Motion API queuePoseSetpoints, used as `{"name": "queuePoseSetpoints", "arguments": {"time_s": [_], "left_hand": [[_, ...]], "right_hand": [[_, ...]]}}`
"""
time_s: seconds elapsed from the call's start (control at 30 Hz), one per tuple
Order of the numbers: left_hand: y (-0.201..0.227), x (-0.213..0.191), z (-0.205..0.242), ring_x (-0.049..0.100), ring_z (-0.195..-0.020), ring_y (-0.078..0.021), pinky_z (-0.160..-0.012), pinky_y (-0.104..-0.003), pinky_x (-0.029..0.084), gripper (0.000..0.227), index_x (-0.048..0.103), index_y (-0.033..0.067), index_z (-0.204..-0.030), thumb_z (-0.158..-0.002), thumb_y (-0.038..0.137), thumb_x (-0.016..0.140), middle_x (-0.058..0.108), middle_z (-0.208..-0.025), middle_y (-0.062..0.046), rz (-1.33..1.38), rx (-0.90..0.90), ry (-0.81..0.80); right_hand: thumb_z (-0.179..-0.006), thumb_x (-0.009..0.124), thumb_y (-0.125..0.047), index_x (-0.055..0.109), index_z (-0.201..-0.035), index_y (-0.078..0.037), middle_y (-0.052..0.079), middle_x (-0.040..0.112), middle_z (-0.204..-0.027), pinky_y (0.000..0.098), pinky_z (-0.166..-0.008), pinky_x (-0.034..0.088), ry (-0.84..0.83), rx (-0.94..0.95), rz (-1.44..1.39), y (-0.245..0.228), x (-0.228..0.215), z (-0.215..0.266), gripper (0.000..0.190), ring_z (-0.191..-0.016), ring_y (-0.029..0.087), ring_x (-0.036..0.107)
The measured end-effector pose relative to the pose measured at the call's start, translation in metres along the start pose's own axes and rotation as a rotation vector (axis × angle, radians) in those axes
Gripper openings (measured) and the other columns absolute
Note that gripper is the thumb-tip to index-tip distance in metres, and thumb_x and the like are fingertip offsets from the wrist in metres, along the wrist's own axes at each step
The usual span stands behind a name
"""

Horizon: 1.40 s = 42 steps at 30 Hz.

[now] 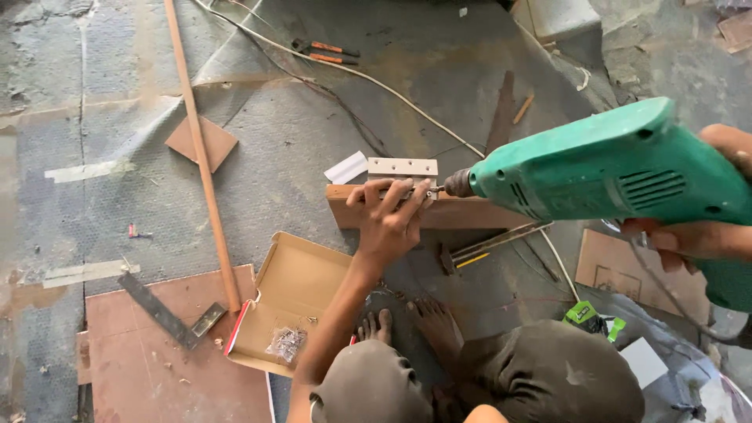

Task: The person uses a green power drill to drive screws into a metal bracket attached to a wooden frame. They repeatedly position the bracket, insert screws, and drill them in while sitting on the floor. The person also flips the frame to access different sides and checks the alignment of the bracket.

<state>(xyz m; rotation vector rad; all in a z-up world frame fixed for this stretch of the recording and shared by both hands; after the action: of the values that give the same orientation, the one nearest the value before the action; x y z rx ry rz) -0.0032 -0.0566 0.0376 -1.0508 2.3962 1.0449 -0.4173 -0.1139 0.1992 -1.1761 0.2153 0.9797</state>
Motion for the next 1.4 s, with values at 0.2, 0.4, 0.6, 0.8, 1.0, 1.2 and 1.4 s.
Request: {"name": "queuePoseSetpoints", "arguments": {"time_s": [0.2, 0.4, 0.6, 0.8, 1.0, 1.2, 1.4], "left_hand": [[0.006, -0.008, -0.002, 0.054, -0.112, -0.0249, -0.102, -0.046, 0.026, 0.033, 0.075, 0.0179, -0.124, -0.091, 0.020, 0.079, 0.064, -0.108, 0.002, -0.044, 0.010, 0.015], [0.001, 0.003, 0.004, 0.053, -0.114, -0.0251, -0.102, -0.047, 0.024, 0.032, 0.074, 0.0187, -0.125, -0.093, 0.022, 0.075, 0.065, -0.109, 0.004, -0.086, 0.040, -0.002], [0.000, 0.004, 0.006, 0.053, -0.115, -0.0232, -0.105, -0.046, 0.024, 0.037, 0.074, 0.0214, -0.131, -0.093, 0.021, 0.074, 0.064, -0.113, 0.004, -0.127, 0.042, -0.031], [0.000, 0.005, 0.004, 0.053, -0.115, -0.0241, -0.106, -0.046, 0.023, 0.036, 0.073, 0.0217, -0.130, -0.093, 0.023, 0.074, 0.065, -0.114, 0.004, -0.120, 0.015, -0.041], [0.002, 0.001, 0.002, 0.053, -0.116, -0.0242, -0.105, -0.046, 0.023, 0.036, 0.073, 0.0222, -0.131, -0.094, 0.021, 0.075, 0.064, -0.115, 0.003, -0.080, 0.013, -0.029], [0.002, 0.003, 0.001, 0.052, -0.116, -0.0249, -0.105, -0.047, 0.023, 0.035, 0.073, 0.0213, -0.129, -0.094, 0.021, 0.075, 0.064, -0.116, 0.004, -0.088, 0.023, -0.030], [0.002, 0.001, 0.002, 0.052, -0.116, -0.0239, -0.105, -0.047, 0.023, 0.036, 0.073, 0.0205, -0.130, -0.094, 0.021, 0.076, 0.064, -0.116, 0.002, -0.088, 0.027, -0.021]], "right_hand": [[-0.069, 0.082, 0.007, 0.055, -0.120, -0.002, 0.021, 0.072, -0.092, 0.0504, -0.054, 0.059, 0.076, 0.089, 0.053, -0.075, 0.043, -0.018, 0.058, -0.064, 0.034, 0.070], [-0.069, 0.083, 0.006, 0.059, -0.121, -0.002, 0.020, 0.072, -0.091, 0.0500, -0.055, 0.062, 0.099, 0.110, 0.126, -0.075, 0.036, -0.010, 0.058, -0.064, 0.033, 0.069], [-0.070, 0.083, 0.002, 0.058, -0.122, 0.000, 0.020, 0.074, -0.088, 0.0462, -0.053, 0.063, 0.080, 0.007, 0.175, -0.065, 0.031, -0.018, 0.057, -0.063, 0.030, 0.070], [-0.069, 0.084, 0.002, 0.058, -0.120, 0.001, 0.022, 0.076, -0.089, 0.0478, -0.053, 0.063, 0.077, 0.022, 0.152, -0.064, 0.029, -0.023, 0.057, -0.063, 0.031, 0.070], [-0.067, 0.083, 0.003, 0.060, -0.123, 0.000, 0.021, 0.072, -0.088, 0.0481, -0.053, 0.063, 0.049, 0.064, 0.157, -0.051, 0.033, -0.026, 0.060, -0.062, 0.031, 0.071], [-0.067, 0.082, 0.002, 0.065, -0.120, 0.001, 0.021, 0.072, -0.084, 0.0479, -0.054, 0.063, -0.069, 0.158, 0.175, -0.043, 0.036, -0.032, 0.055, -0.061, 0.032, 0.071], [-0.068, 0.082, 0.000, 0.070, -0.116, 0.002, 0.021, 0.071, -0.080, 0.0478, -0.055, 0.062, -0.164, 0.249, 0.192, -0.042, 0.032, -0.040, 0.050, -0.061, 0.033, 0.072]]}}
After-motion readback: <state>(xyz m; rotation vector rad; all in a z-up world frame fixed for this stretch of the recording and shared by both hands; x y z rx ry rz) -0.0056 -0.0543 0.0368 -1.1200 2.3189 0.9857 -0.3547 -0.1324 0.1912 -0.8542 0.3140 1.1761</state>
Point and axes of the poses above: each hand's wrist, its own z-axis away from the middle knuckle, its own x-axis out of the palm, y = z × x, the point moved 6 cm from there along -z, towards the middle knuckle
